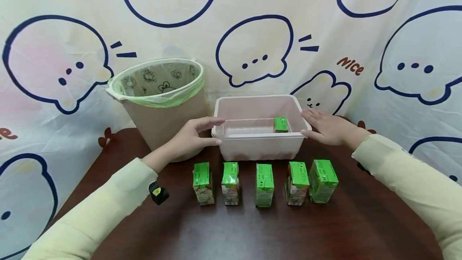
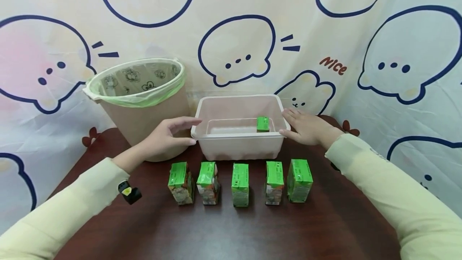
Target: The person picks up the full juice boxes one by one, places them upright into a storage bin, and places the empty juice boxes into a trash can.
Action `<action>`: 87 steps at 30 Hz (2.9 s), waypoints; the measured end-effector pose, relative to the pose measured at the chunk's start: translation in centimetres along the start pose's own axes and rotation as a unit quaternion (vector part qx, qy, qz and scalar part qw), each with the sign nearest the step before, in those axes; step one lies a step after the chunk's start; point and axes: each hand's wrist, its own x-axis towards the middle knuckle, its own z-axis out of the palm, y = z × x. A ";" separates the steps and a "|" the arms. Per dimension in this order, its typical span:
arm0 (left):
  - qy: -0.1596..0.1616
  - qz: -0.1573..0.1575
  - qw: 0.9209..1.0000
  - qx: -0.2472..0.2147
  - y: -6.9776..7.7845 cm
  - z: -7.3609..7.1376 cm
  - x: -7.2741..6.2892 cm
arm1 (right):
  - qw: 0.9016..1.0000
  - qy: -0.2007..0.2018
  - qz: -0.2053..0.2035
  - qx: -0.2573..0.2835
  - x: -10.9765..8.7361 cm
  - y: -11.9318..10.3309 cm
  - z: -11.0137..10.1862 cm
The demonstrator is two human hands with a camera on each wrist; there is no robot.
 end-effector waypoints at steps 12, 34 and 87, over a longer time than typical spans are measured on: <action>-0.028 0.023 0.999 -0.013 -1.7 0.4 -4.4 | 1.000 0.003 0.000 -0.001 -0.1 -0.1 -0.1; -0.046 -0.014 0.999 0.015 -5.0 2.8 -8.7 | 1.000 0.007 -0.001 0.003 -0.3 -0.4 -0.3; 0.000 -0.014 0.999 0.049 -4.4 3.0 -9.0 | 1.000 0.005 0.004 0.009 -0.2 -0.2 -0.1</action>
